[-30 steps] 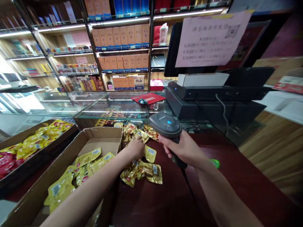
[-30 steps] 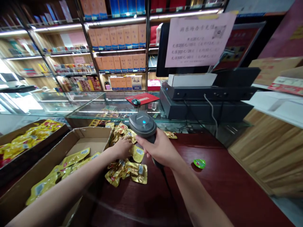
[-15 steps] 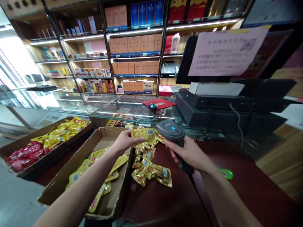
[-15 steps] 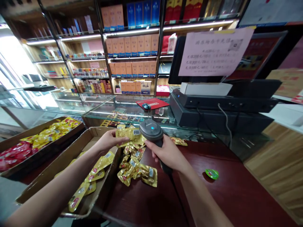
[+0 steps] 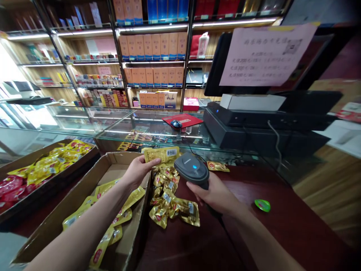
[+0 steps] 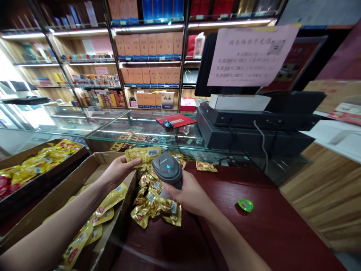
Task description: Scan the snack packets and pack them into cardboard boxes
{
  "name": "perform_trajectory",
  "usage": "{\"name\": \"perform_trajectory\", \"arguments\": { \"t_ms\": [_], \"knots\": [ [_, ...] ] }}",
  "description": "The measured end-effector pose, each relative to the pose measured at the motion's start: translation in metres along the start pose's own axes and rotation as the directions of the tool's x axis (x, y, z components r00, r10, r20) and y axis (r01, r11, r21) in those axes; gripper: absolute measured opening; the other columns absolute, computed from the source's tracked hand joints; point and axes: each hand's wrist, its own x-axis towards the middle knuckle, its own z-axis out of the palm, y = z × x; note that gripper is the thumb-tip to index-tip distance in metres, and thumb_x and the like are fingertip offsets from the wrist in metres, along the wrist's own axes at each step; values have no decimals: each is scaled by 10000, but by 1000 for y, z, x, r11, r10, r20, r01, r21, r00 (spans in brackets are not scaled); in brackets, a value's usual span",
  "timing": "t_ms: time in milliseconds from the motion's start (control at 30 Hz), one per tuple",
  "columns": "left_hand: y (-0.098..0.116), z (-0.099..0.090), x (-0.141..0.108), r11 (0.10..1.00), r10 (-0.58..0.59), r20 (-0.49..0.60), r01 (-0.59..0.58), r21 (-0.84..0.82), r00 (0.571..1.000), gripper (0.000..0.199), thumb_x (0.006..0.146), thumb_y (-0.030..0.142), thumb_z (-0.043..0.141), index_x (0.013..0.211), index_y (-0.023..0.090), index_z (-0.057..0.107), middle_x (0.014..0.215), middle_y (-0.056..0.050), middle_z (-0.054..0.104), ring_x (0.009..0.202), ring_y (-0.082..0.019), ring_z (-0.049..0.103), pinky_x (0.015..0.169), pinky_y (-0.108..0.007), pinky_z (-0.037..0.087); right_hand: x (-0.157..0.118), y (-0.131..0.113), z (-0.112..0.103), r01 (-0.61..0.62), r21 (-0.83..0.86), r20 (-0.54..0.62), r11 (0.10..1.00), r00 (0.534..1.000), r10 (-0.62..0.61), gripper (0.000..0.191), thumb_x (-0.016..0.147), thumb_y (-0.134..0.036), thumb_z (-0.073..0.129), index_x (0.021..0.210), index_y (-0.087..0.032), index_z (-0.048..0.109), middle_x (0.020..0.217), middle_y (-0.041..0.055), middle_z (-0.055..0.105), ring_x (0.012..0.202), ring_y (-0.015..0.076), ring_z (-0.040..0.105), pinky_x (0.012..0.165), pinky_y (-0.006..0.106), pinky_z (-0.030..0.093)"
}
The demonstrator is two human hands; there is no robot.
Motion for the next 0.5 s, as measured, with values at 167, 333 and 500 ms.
{"name": "perform_trajectory", "arguments": {
  "t_ms": [167, 333, 500],
  "knots": [
    [3, 5, -1, 1000, 8, 21, -9, 12, 1000, 460, 619, 384, 904, 963, 104, 781, 984, -129, 788, 969, -244, 722, 958, -363, 511, 0, 2, 2, -15, 14, 8, 1000, 1000, 15, 156, 800, -336, 692, 912, -227, 692, 493, -27, 599, 542, 191, 631, 525, 292, 517],
    [2, 4, 1, 1000, 26, 3, -26, 17, 1000, 452, 600, 389, 912, 936, 114, 787, 970, -119, 789, 936, -232, 724, 946, -360, 515, 0, 1, 2, -15, 24, 7, 1000, 1000, 15, 141, 798, -338, 701, 894, -234, 692, 496, -25, 601, 545, 195, 640, 504, 292, 514],
    [0, 5, 0, 999, 25, -3, -25, 20, 1000, 450, 583, 389, 921, 912, 113, 788, 910, -105, 789, 849, -219, 725, 873, -352, 537, 0, 1, 2, -23, 14, 10, 1000, 1000, 23, 152, 802, -340, 693, 900, -224, 693, 487, -31, 594, 540, 190, 636, 501, 288, 512]
  ]
}}
